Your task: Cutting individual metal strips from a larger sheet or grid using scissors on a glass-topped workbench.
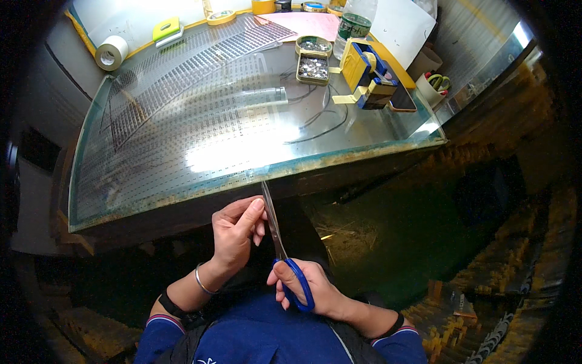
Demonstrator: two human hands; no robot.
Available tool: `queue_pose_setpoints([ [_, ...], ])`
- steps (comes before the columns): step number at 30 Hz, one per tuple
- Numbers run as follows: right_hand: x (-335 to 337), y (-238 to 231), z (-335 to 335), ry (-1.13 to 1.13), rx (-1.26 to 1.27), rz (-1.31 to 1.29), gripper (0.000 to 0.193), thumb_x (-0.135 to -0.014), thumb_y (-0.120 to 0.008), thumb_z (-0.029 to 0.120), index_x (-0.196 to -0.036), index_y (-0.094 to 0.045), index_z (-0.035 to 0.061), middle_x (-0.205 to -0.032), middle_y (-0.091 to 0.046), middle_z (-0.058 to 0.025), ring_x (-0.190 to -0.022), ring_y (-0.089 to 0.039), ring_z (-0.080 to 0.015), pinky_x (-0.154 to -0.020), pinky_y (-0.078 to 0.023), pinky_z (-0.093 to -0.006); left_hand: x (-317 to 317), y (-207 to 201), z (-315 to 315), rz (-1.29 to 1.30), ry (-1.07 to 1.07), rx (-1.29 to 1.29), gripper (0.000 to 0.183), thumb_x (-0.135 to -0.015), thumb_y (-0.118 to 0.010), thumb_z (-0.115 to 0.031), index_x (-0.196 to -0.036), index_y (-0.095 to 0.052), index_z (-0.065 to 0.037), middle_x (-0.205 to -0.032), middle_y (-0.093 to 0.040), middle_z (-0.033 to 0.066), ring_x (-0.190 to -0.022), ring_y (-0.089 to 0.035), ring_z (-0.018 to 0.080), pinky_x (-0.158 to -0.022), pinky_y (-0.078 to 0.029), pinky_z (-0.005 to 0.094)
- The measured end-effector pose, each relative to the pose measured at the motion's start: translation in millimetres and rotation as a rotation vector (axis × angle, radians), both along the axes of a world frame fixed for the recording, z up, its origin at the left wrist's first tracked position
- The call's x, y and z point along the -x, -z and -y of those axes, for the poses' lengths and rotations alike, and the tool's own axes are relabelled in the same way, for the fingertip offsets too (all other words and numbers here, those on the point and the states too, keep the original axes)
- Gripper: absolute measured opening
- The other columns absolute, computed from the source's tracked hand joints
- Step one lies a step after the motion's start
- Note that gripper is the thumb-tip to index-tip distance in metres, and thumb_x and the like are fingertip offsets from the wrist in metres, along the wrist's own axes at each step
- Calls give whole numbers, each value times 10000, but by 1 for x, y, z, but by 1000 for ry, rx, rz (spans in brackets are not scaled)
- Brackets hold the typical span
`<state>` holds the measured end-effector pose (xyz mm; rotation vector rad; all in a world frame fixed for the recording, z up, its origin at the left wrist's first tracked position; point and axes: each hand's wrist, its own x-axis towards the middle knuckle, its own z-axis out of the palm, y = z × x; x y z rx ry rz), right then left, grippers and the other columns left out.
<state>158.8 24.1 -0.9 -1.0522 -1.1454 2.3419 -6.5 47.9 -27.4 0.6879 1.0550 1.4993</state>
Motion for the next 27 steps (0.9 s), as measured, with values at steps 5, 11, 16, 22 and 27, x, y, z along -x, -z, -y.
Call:
queue_pose_setpoints([
  [5,1,3,3,42,-59,98,343,-869,-501,334,-774,-534,6,-596,-518,-32,-486,-515,-76,-449,-416,-193,-6,-5,2,-97,-28,-13,194,-849,-543,-128,-935,-610,33,-691,-590,47,-455,-464,48,-352,-324,150],
  [11,-1,0,5,26,-133,223,344,-849,-538,334,-715,-533,17,-546,-514,-24,-437,-494,-63,-407,-392,-187,-5,-2,9,-158,-19,-18,184,-852,-535,-122,-918,-618,27,-679,-586,40,-445,-452,39,-349,-324,151],
  [16,-1,4,5,53,-163,201,317,-836,-566,309,-711,-539,19,-543,-512,-18,-431,-486,-55,-399,-384,-181,-5,-3,19,-161,-6,29,180,-844,-547,-114,-929,-617,28,-692,-604,59,-462,-473,45,-359,-346,156],
  [22,-1,1,4,38,-152,226,300,-818,-596,294,-707,-549,19,-541,-511,-11,-427,-479,-49,-391,-377,-179,-3,-1,27,-137,11,44,170,-834,-562,-99,-941,-618,21,-708,-618,73,-482,-496,51,-368,-366,158],
  [27,-2,0,4,20,-183,255,303,-809,-608,297,-691,-551,23,-539,-508,-13,-422,-475,-48,-384,-367,-181,-3,-1,33,-159,13,40,170,-835,-561,-97,-944,-618,20,-712,-617,71,-491,-503,53,-374,-370,161],
])
